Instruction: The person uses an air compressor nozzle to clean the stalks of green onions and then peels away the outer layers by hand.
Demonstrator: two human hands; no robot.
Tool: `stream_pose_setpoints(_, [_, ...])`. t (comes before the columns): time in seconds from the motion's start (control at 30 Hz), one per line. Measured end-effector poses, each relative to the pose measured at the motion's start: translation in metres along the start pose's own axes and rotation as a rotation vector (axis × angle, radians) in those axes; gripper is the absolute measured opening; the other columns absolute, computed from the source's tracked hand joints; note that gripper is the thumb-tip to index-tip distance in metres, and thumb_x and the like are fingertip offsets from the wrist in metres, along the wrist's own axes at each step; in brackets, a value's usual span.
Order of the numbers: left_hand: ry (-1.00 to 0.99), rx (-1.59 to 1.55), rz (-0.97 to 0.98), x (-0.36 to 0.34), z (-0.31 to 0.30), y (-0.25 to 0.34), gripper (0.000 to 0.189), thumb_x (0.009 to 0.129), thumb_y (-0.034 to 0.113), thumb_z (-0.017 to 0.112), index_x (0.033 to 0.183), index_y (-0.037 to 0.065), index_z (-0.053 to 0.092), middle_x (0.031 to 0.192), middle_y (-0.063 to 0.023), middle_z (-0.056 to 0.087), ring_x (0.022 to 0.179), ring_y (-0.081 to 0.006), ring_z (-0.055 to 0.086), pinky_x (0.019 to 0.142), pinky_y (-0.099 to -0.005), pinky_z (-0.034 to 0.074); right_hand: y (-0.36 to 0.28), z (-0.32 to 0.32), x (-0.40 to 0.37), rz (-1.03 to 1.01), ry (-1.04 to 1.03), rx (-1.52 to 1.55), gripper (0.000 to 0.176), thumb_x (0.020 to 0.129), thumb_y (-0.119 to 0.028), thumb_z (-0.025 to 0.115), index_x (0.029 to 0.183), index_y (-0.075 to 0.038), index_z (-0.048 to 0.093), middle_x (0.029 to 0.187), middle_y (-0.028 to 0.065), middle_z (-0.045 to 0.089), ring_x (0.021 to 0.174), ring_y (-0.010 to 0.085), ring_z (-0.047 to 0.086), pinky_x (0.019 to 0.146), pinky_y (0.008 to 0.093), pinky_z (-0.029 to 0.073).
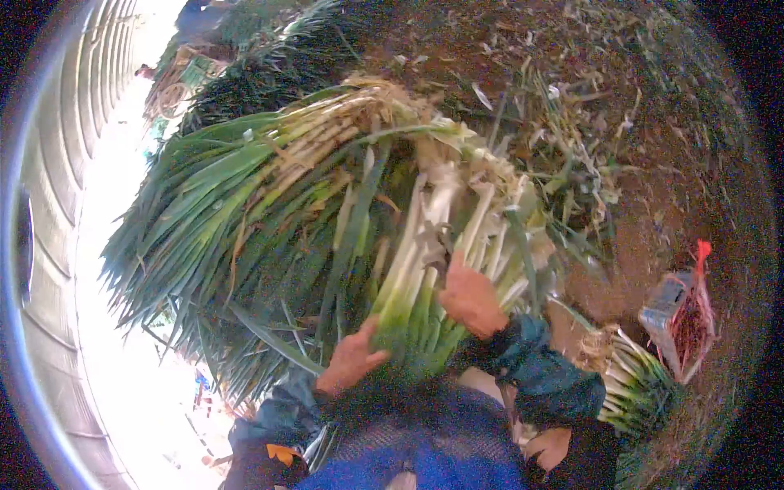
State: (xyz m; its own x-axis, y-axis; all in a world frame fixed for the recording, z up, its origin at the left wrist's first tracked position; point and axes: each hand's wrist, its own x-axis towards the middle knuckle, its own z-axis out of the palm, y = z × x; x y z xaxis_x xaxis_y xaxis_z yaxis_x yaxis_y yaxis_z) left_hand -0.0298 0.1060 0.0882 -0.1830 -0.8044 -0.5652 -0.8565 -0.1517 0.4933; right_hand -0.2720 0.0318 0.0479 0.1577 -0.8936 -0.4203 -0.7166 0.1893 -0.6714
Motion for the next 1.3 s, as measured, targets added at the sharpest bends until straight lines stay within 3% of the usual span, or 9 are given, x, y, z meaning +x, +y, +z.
stream_pose_setpoints(0.13, [0.094, 0.238, 0.333, 0.067, -0.057, 0.001, 0.061, 0.073, 0.030, 0.063, 0.124, 0.003, 0.045, 0.101, -0.0244, 0.058, 0.098, -0.0399, 0.053, 0.083, -0.0443, 0.044, -0.010, 0.002, -0.019, -0.148, -0.048, 0.004, 0.056, 0.078, -0.024, 0.055, 0.114, 0.012, 0.033, 0.078, 0.0267, 0.059, 0.074, 0.0437, 0.058, 0.065, 0.0495, 0.047])
stream_pose_setpoints(0.23, [0.725, 0.768, 0.410, 0.111, -0.174, -0.002, 0.063, 0.068, 0.032, 0.064, 0.121, 0.000, 0.049, 0.116, -0.0226, 0.053, 0.110, -0.0356, 0.048, 0.096, -0.0417, 0.038, 0.002, 0.020, -0.029, -0.240, -0.068, -0.007, 0.061, 0.079, -0.029, 0.058, 0.117, 0.012, 0.032, 0.078, 0.0269, 0.058, 0.077, 0.0428, 0.058, 0.066, 0.0478, 0.046])
stream_pose_setpoints(0.33, [1.004, 1.140, 0.009, 0.139, -0.292, -0.049, 0.088, 0.064, 0.037, 0.069, 0.139, 0.010, 0.031, 0.136, -0.0237, 0.032, 0.124, -0.0383, 0.033, 0.101, -0.0511, 0.027, 0.000, 0.025, -0.038, -0.151, -0.150, -0.029, 0.065, 0.078, -0.031, 0.060, 0.118, 0.012, 0.032, 0.076, 0.0268, 0.058, 0.075, 0.0435, 0.058, 0.065, 0.0487, 0.046])
stream_pose_setpoints(0.5, [0.767, 1.204, -0.384, 0.120, -0.367, -0.095, 0.066, 0.064, 0.024, 0.069, 0.125, 0.009, 0.046, 0.106, -0.0158, 0.056, 0.101, -0.0309, 0.054, 0.084, -0.0447, 0.042, -0.011, 0.020, -0.051, -0.055, -0.227, -0.021, 0.060, 0.077, -0.032, 0.061, 0.112, 0.010, 0.034, 0.077, 0.0278, 0.059, 0.074, 0.0446, 0.058, 0.064, 0.0504, 0.046])
stream_pose_setpoints(0.6, [0.707, 1.306, -0.291, 0.128, -0.368, -0.129, 0.058, 0.063, 0.020, 0.071, 0.116, 0.006, 0.051, 0.095, -0.0154, 0.060, 0.091, -0.0305, 0.059, 0.075, -0.0420, 0.048, -0.011, 0.016, -0.053, -0.069, -0.244, 0.018, 0.061, 0.078, -0.032, 0.062, 0.112, 0.009, 0.033, 0.077, 0.0289, 0.059, 0.076, 0.0453, 0.059, 0.065, 0.0505, 0.047])
stream_pose_setpoints(0.7, [0.852, 1.466, -0.108, 0.096, -0.309, -0.101, 0.013, 0.071, 0.012, 0.058, 0.084, 0.008, 0.056, 0.076, -0.0078, 0.062, 0.076, -0.0240, 0.063, 0.067, -0.0338, 0.048, -0.018, 0.017, -0.052, -0.135, -0.220, 0.061, 0.060, 0.077, -0.030, 0.063, 0.112, 0.007, 0.032, 0.077, 0.0296, 0.059, 0.077, 0.0457, 0.059, 0.066, 0.0508, 0.047])
stream_pose_setpoints(1.03, [0.283, 0.689, -0.150, -0.012, -0.070, -0.050, 0.061, 0.066, 0.023, 0.069, 0.114, -0.007, 0.044, 0.076, -0.0193, 0.061, 0.070, -0.0353, 0.062, 0.059, -0.0447, 0.049, -0.071, 0.031, -0.056, -0.248, -0.302, 0.010, 0.073, 0.075, -0.026, 0.064, 0.126, 0.010, 0.027, 0.082, 0.0273, 0.059, 0.079, 0.0437, 0.058, 0.068, 0.0471, 0.048])
stream_pose_setpoints(1.2, [-0.010, 0.721, -0.131, -0.016, -0.078, -0.028, 0.061, 0.067, 0.038, 0.072, 0.105, -0.003, 0.049, 0.085, -0.0171, 0.060, 0.075, -0.0355, 0.061, 0.062, -0.0455, 0.049, -0.035, 0.052, -0.035, -0.271, -0.176, 0.019, 0.075, 0.073, -0.026, 0.064, 0.126, 0.012, 0.026, 0.080, 0.0278, 0.058, 0.076, 0.0438, 0.058, 0.065, 0.0486, 0.047])
stream_pose_setpoints(1.3, [0.161, 0.699, 0.086, 0.007, -0.098, -0.003, 0.061, 0.070, 0.042, 0.070, 0.107, -0.002, 0.050, 0.091, -0.0170, 0.056, 0.085, -0.0363, 0.055, 0.069, -0.0439, 0.048, -0.036, 0.050, -0.039, -0.290, -0.200, 0.012, 0.076, 0.074, -0.027, 0.065, 0.126, 0.014, 0.026, 0.078, 0.0269, 0.059, 0.075, 0.0435, 0.059, 0.065, 0.0479, 0.046])
